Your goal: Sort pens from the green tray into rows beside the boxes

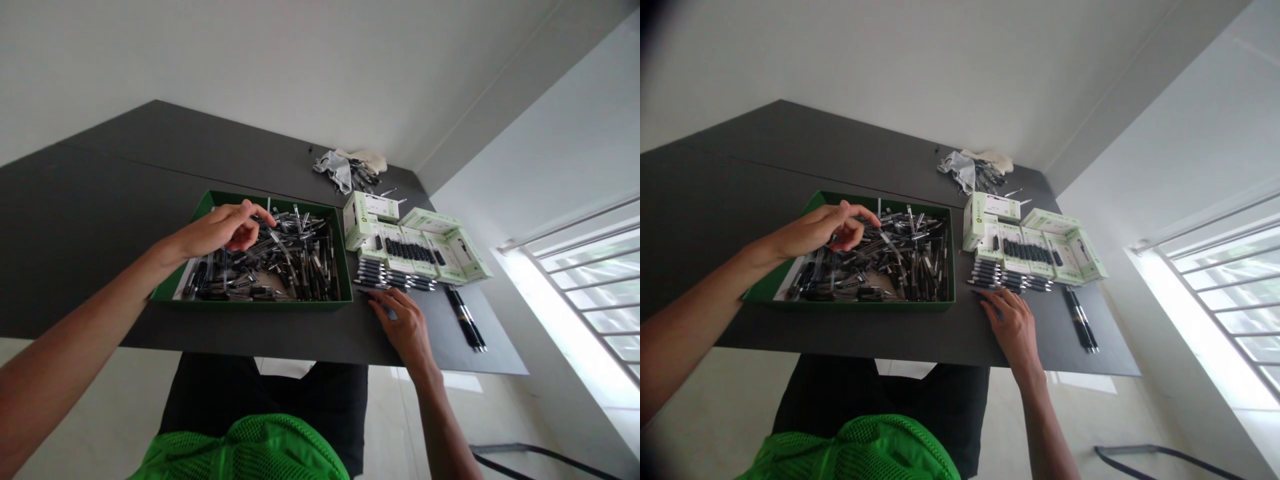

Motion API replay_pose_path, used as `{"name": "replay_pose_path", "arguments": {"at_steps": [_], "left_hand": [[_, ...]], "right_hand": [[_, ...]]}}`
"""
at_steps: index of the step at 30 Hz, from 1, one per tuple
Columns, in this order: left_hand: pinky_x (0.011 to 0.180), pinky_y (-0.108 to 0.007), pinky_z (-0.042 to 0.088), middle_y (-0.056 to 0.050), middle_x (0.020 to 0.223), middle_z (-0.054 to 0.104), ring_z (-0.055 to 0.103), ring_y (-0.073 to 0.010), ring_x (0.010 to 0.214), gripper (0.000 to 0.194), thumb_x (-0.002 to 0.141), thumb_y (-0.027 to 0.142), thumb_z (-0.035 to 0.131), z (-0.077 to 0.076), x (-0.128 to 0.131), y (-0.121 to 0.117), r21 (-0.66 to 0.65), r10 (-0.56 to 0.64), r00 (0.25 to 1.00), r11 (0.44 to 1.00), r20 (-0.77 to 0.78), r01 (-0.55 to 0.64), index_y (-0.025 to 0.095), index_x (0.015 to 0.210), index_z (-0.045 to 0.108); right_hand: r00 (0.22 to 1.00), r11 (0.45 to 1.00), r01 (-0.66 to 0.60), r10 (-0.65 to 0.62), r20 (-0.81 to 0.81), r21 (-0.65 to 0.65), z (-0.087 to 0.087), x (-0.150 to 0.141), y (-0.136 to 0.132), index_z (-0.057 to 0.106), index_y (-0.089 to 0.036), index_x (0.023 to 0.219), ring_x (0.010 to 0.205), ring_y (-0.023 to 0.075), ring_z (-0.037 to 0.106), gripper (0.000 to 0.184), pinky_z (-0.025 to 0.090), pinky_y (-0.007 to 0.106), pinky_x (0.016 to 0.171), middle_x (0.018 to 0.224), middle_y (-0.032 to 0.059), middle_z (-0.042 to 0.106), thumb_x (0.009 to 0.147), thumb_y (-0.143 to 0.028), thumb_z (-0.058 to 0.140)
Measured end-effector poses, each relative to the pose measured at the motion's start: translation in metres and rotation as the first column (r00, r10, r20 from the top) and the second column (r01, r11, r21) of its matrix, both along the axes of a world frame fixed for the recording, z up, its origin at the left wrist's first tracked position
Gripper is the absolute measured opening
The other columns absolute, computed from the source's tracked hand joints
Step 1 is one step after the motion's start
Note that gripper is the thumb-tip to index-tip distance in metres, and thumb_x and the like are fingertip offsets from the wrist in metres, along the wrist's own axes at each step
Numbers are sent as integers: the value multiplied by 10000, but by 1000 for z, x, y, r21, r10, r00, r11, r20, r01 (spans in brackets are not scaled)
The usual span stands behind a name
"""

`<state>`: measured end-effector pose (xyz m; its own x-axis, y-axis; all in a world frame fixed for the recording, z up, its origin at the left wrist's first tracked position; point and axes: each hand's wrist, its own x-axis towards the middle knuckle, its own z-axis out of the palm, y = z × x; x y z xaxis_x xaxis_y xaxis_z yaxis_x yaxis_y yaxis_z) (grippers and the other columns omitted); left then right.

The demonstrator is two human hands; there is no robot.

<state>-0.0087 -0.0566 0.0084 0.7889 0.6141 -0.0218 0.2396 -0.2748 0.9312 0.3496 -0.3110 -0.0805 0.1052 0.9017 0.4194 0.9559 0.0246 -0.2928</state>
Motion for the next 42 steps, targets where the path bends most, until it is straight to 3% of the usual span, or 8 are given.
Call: {"name": "replay_pose_path", "arguments": {"at_steps": [11,17,21,24,26,32,39,42], "left_hand": [[447,-245,379,-24,619,574,472,-137,490,732,1062,738,236,3,0,-2,24,3,1000,1000,-23,-3,149,1197,649],[503,-240,410,-18,620,583,499,-135,517,561,1104,583,327,1,1,-2,85,-55,996,995,-67,60,148,1111,680],[599,-243,420,-3,612,625,559,-134,556,413,1090,447,428,-3,3,-1,252,-161,951,940,-263,229,175,1051,737],[692,-257,445,-26,769,759,682,-164,682,362,1085,371,454,-8,4,-3,345,-207,892,868,-401,357,226,1151,779],[745,-270,452,-30,947,817,739,-190,810,321,1067,317,503,-11,4,-6,415,-188,851,809,-490,417,292,1232,778],[663,-304,396,-58,915,807,723,-218,757,229,1032,300,605,-14,4,-11,537,-89,792,689,-604,487,278,1187,772],[612,-339,294,-81,792,749,658,-224,650,287,1065,324,483,-11,5,-7,628,91,856,719,-508,297,236,1039,755],[609,-340,282,-70,740,720,650,-222,651,326,1073,344,438,-11,4,-5,615,90,882,749,-463,246,234,1033,743]], "right_hand": [[1000,1000,20,-20,-10,11,10,-8,15,788,-225,1018,703,176,603,161,442,335,751,854,9,738,1014,-354,692],[942,971,-221,236,-237,86,77,-53,37,764,-218,1087,740,159,602,143,478,298,702,866,10,691,1038,-244,632],[829,826,-556,544,-127,-93,110,-89,77,779,-213,1127,962,201,657,212,512,355,873,1055,54,774,1058,-175,582],[707,668,-673,707,-13,-318,109,-106,112,783,-178,1143,1012,216,658,206,500,379,936,1133,63,797,1047,-147,605],[663,616,-665,747,46,-422,103,-116,130,783,-169,1152,1042,224,658,206,487,383,958,1146,69,795,1051,-155,604],[692,681,-511,688,220,-524,90,-142,148,776,-165,1119,1055,233,668,183,440,370,911,1106,79,767,1064,-207,607],[668,717,-473,671,322,-512,81,-154,154,718,-171,1182,996,227,715,171,417,360,853,1139,74,775,1075,-194,587],[658,723,-472,670,344,-504,78,-157,158,715,-168,1116,968,219,732,157,419,353,854,1080,66,787,1079,-161,562]]}}
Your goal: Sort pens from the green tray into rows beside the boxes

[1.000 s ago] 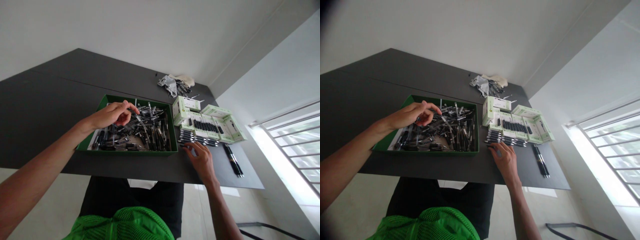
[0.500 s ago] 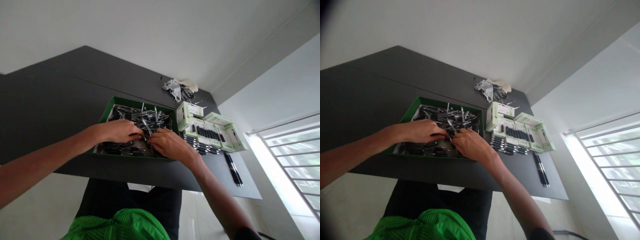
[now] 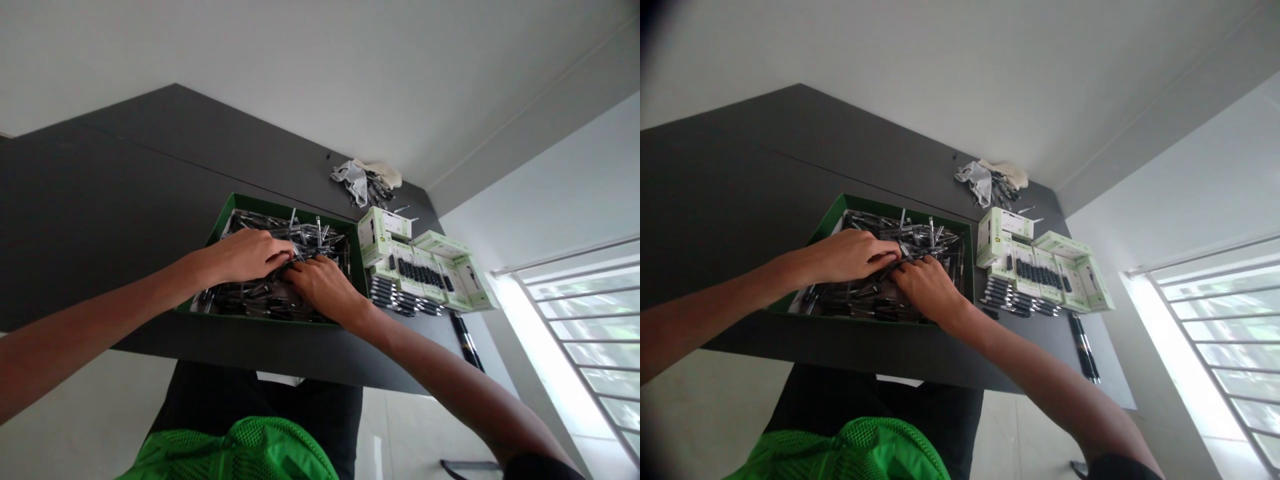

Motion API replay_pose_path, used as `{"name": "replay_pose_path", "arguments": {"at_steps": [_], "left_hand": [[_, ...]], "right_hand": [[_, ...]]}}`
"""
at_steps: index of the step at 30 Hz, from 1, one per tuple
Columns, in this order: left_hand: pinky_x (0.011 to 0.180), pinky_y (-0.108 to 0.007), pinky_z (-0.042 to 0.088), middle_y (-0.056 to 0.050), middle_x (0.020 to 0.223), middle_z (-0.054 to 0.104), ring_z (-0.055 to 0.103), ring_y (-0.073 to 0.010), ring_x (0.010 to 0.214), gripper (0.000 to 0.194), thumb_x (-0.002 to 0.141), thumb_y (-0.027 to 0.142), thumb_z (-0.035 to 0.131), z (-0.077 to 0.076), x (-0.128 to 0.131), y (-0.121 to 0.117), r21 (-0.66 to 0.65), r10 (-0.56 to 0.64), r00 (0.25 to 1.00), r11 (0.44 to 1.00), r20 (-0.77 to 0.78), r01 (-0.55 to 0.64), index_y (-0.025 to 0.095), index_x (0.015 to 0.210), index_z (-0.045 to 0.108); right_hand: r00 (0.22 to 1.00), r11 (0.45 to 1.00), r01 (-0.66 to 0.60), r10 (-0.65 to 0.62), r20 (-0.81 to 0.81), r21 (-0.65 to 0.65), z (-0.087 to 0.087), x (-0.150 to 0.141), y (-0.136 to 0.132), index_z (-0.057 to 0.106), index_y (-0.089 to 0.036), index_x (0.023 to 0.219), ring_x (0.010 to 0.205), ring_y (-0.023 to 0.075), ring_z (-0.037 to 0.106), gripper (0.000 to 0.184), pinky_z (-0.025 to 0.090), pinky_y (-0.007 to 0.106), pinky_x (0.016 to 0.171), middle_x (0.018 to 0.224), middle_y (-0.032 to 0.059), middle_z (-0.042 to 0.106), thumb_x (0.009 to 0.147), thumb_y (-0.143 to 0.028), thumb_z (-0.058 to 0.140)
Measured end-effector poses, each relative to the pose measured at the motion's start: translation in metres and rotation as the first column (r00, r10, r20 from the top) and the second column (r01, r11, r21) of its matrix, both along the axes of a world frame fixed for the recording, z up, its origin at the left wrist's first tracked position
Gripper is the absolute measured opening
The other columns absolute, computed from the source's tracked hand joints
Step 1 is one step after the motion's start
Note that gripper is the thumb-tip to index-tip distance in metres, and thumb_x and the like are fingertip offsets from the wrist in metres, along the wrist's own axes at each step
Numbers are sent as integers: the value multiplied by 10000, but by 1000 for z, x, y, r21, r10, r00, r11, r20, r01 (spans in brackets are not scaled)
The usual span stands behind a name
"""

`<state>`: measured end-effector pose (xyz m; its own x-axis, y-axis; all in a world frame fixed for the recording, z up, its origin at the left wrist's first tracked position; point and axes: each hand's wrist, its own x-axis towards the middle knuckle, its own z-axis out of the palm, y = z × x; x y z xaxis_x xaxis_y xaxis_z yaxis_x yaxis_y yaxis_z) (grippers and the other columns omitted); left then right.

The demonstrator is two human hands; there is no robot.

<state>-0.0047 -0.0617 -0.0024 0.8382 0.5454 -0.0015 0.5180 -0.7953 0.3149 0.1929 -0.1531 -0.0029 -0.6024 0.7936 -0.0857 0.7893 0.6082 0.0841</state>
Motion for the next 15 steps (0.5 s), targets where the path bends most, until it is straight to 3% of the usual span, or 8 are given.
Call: {"name": "replay_pose_path", "arguments": {"at_steps": [6,9,12,15], "left_hand": [[612,-339,276,-68,738,722,644,-221,657,289,1035,320,475,-4,-1,4,-71,-21,1000,997,-2,21,232,971,742],[613,-335,275,-62,740,731,640,-207,641,278,1033,323,475,-3,-1,6,-91,-11,1000,996,19,13,226,965,726],[640,-323,313,-61,819,768,680,-209,712,273,1032,334,479,-1,-1,6,-126,23,997,992,74,-14,229,1057,729],[660,-310,343,-53,849,775,683,-200,732,306,1041,362,469,3,-1,5,-163,27,996,987,84,-13,237,1101,742]], "right_hand": [[995,997,-44,49,81,-66,-3,-12,10,718,-127,1099,932,233,757,264,441,382,938,979,89,796,1102,-120,453],[996,995,-69,72,47,-71,1,-13,15,729,-110,1080,973,242,747,262,455,396,979,1002,118,789,1097,-128,468],[974,992,-97,77,-213,-86,15,3,10,737,-136,1056,1050,231,716,155,496,363,947,1124,114,769,1060,-182,589],[794,995,-14,-51,-605,-102,36,36,-16,726,-186,1070,923,158,701,98,531,289,837,1063,42,768,1038,-225,641]]}}
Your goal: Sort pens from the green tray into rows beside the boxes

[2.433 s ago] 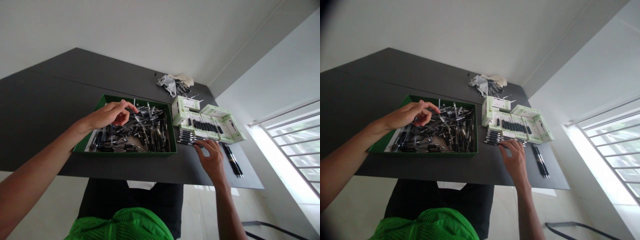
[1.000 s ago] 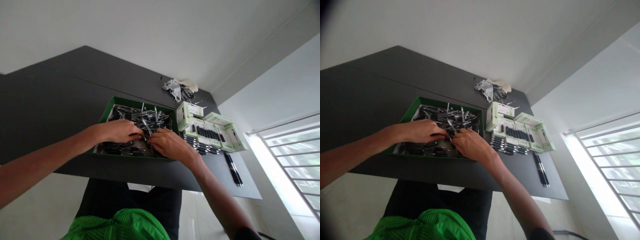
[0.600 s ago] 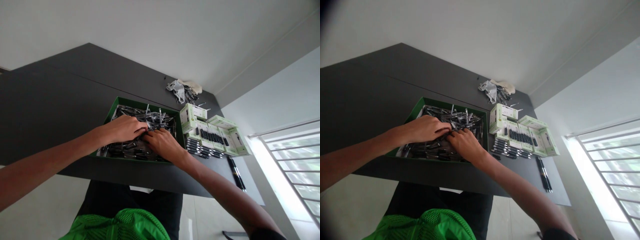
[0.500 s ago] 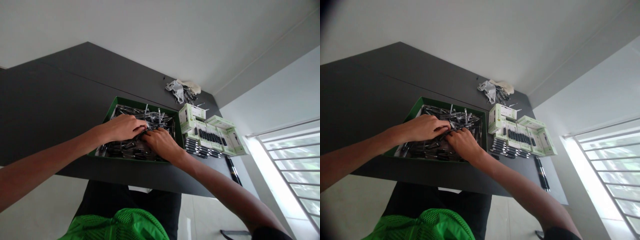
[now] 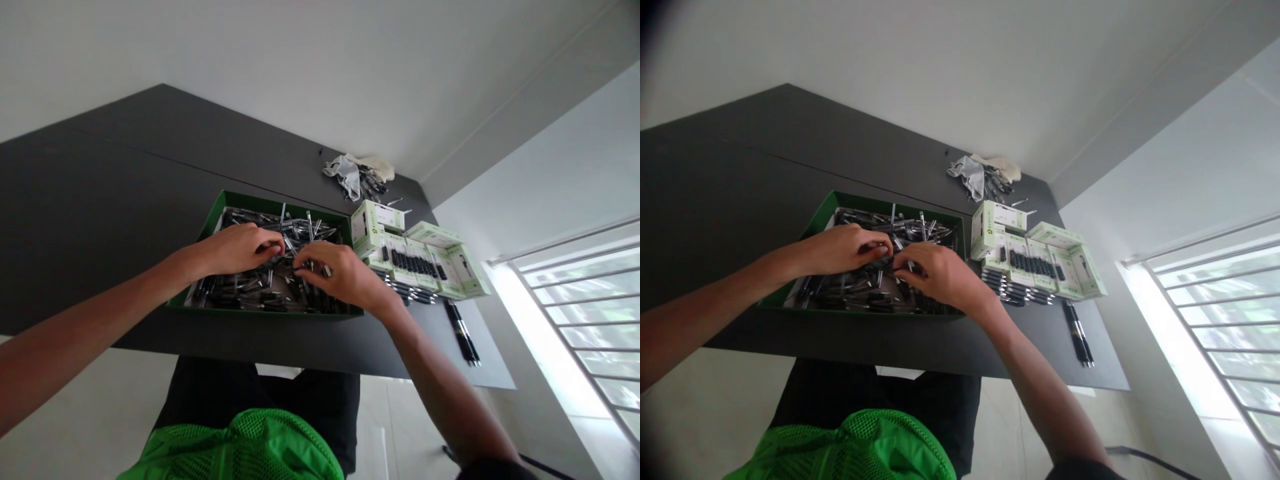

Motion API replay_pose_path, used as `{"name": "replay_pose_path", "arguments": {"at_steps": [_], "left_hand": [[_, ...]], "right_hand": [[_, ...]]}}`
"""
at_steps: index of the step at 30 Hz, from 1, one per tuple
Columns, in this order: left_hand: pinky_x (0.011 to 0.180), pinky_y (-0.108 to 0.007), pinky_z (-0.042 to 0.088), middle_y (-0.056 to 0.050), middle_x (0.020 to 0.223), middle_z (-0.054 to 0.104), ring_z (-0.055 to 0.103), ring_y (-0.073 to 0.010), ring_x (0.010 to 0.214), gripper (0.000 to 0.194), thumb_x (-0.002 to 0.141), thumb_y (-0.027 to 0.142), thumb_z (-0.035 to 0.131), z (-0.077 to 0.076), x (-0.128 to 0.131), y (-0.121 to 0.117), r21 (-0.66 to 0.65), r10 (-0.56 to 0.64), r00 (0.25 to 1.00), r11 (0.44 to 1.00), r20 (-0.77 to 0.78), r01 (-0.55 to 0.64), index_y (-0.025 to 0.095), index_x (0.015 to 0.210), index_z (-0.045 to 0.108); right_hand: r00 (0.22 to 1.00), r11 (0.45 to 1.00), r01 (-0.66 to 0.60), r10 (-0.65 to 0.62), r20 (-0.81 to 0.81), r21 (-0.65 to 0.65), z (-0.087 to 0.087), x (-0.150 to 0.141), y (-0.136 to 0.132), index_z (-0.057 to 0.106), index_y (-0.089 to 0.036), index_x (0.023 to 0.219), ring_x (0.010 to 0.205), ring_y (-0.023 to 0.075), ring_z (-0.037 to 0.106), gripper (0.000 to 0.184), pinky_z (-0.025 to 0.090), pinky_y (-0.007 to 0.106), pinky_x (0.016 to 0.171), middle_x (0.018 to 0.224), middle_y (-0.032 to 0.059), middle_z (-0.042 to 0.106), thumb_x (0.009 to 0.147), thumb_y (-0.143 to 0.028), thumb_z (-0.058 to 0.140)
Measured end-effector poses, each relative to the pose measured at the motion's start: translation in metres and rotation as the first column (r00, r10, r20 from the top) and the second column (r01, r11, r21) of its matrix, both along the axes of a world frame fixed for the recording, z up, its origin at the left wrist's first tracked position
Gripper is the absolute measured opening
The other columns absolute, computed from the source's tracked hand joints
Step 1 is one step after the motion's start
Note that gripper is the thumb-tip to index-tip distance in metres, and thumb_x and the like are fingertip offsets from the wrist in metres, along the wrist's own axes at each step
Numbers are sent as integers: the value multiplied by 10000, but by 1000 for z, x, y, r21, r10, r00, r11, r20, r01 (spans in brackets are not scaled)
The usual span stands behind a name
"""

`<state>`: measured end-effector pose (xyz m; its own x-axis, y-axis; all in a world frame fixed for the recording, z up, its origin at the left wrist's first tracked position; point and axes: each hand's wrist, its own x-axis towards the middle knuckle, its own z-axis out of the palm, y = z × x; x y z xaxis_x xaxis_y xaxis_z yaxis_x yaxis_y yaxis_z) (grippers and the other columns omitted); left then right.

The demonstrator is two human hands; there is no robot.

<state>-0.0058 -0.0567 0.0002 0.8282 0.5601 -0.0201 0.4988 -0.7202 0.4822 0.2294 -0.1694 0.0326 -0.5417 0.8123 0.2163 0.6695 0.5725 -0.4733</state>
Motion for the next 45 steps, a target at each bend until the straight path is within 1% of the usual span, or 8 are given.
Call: {"name": "replay_pose_path", "arguments": {"at_steps": [3,6,14,20,31,36,42,45], "left_hand": [[660,-307,352,-48,802,754,649,-184,673,334,1046,378,461,2,-1,-1,-8,3,1000,1000,-4,-3,224,1096,753],[646,-303,352,-37,748,728,612,-167,616,349,1049,388,461,1,-1,-1,-12,-2,1000,1000,12,2,215,1099,759],[639,-298,350,-33,709,718,588,-157,588,344,1034,414,493,0,-1,1,-46,-20,999,999,39,22,205,1081,762],[651,-293,352,-46,782,745,578,-153,602,335,1017,388,501,5,0,-4,-48,-11,999,999,38,13,193,1083,764],[647,-301,362,-59,799,750,585,-161,608,370,1042,401,462,3,-2,-3,-55,-29,999,998,13,30,189,1095,762],[675,-288,389,-76,897,792,653,-172,681,355,1035,369,481,6,0,-6,-91,-62,998,994,8,62,179,1108,771],[746,-274,415,-58,1044,832,734,-200,853,325,1024,314,566,3,0,-9,-128,-208,971,973,-115,193,286,1249,798],[701,-287,382,-50,964,822,725,-211,819,293,1014,308,608,-1,-1,-10,-4,-186,966,982,-182,188,313,1239,796]], "right_hand": [[900,922,385,-363,-240,49,7,41,-41,726,-209,1008,758,144,663,120,529,287,727,958,25,755,1027,-308,659],[814,824,560,-529,-242,83,-8,74,-82,723,-218,974,727,152,640,109,516,297,701,913,24,739,1015,-299,661],[747,742,665,-662,-68,80,-87,102,-140,771,-232,1012,808,189,680,154,540,325,749,1011,54,754,1027,-323,647],[711,707,686,-702,47,172,-104,106,-140,786,-245,1049,925,236,738,208,537,365,846,1064,55,788,1040,-384,632],[690,681,689,-721,62,250,-100,115,-125,773,-225,960,679,185,592,309,431,363,783,884,36,761,1042,-476,613],[697,675,717,-691,-191,176,-64,96,-113,737,-215,881,665,174,591,326,449,322,678,801,27,703,1071,-416,564],[966,962,258,-255,-39,91,1,33,-70,765,-211,1080,958,204,674,225,525,341,864,1025,69,737,1091,-300,558],[984,995,73,-82,158,62,8,13,-37,773,-187,1120,1012,225,670,214,522,373,918,1071,80,754,1085,-275,581]]}}
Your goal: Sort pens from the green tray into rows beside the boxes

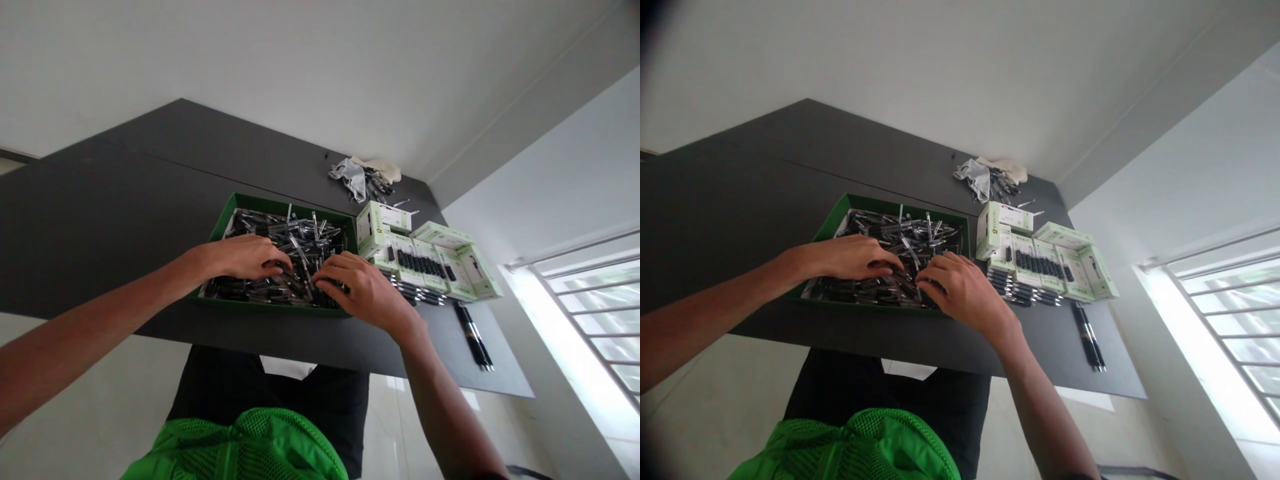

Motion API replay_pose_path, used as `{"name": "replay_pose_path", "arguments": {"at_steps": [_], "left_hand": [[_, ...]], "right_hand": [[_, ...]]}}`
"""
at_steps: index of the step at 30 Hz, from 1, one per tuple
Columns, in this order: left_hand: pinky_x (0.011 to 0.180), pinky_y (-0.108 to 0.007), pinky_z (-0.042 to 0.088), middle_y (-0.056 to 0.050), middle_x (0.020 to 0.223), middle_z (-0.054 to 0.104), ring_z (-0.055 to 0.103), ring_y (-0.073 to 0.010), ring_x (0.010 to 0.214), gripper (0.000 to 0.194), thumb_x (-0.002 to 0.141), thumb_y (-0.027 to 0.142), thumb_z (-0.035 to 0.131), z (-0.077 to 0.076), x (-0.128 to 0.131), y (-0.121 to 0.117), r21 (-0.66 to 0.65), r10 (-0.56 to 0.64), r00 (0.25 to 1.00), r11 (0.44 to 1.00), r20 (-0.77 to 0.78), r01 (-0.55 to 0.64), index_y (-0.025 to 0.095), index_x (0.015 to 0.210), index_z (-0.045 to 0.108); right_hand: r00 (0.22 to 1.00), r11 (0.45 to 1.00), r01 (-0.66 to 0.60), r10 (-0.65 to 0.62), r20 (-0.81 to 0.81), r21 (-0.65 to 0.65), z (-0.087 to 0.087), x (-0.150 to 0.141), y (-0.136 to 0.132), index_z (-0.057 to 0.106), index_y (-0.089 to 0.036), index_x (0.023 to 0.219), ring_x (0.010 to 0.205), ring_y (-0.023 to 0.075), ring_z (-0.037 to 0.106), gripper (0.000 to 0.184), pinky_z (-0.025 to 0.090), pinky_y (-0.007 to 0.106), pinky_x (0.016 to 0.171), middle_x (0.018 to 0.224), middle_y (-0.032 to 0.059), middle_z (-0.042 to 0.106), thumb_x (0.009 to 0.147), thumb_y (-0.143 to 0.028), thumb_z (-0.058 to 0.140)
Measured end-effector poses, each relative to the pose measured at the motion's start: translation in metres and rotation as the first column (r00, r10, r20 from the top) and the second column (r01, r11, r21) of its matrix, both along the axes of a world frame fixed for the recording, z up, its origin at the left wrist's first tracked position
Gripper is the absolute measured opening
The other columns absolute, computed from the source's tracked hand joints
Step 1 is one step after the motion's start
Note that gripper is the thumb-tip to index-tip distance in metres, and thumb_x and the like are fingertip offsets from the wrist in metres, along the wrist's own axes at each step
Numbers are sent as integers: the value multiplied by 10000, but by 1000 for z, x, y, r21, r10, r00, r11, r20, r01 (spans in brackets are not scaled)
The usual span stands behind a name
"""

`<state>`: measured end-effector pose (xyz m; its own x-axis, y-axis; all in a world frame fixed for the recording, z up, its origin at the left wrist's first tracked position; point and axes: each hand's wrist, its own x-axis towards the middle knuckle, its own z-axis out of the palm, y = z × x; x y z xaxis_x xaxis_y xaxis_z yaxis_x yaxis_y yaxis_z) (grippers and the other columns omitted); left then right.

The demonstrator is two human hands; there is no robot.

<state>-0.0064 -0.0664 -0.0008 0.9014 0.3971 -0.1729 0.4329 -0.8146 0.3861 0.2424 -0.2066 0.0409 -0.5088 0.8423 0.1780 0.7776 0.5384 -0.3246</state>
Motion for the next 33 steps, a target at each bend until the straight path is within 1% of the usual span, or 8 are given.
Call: {"name": "replay_pose_path", "arguments": {"at_steps": [5,10,14,16,19,23,28,33], "left_hand": [[613,-295,303,-36,853,788,696,-196,733,177,1012,275,634,-1,-2,-2,174,-73,994,981,-79,86,273,1061,804],[574,-304,279,-43,719,744,665,-191,662,219,1000,321,678,0,-4,-4,201,-100,988,972,-116,122,228,847,803],[566,-311,271,-46,694,737,653,-185,633,210,981,309,707,0,-4,-3,242,-93,987,962,-132,123,214,819,800],[576,-310,287,-47,732,753,666,-183,658,213,1003,313,683,0,-4,-3,279,-92,989,953,-118,122,209,855,795],[631,-296,376,-57,910,788,710,-195,822,201,1054,285,596,0,-3,-3,341,-124,992,933,-4,118,201,1006,772],[848,-320,505,-108,1157,758,680,-241,1082,205,1050,209,558,0,3,-4,467,-245,955,873,165,143,166,1140,737],[1114,-358,462,-78,1446,695,592,-254,1375,375,984,110,610,-10,18,-15,562,-489,859,758,155,330,224,1329,705],[1133,-347,446,-52,1437,706,624,-231,1349,376,967,98,645,-23,26,-20,532,-529,846,737,72,416,251,1300,726]], "right_hand": [[992,1000,-16,18,127,-13,-10,-8,36,776,-157,1129,1008,234,684,193,520,378,915,1067,97,771,1068,-230,608],[976,995,-25,46,212,-101,-19,-16,40,789,-183,1093,973,222,686,131,502,353,872,1023,75,778,1026,-210,679],[961,995,9,20,275,-104,-21,-22,41,796,-191,1087,973,232,676,126,497,359,867,1025,82,761,1008,-230,706],[971,997,68,-57,232,-42,-20,-20,41,788,-183,1101,1022,251,670,153,505,380,907,1054,101,746,1028,-225,660],[959,957,280,-282,20,72,-23,-12,36,751,-168,1147,1066,259,678,237,513,393,952,1100,120,741,1052,-154,534],[894,900,431,-415,-168,68,-30,-1,25,718,-154,1148,944,242,715,301,517,369,860,1045,108,752,1021,-92,452],[929,944,326,-312,-201,42,-29,4,21,721,-164,1054,900,220,699,300,502,341,828,955,79,724,995,-59,446],[965,989,146,-143,-218,-6,-26,6,25,732,-174,1053,946,197,687,307,509,320,873,998,69,728,991,-25,471]]}}
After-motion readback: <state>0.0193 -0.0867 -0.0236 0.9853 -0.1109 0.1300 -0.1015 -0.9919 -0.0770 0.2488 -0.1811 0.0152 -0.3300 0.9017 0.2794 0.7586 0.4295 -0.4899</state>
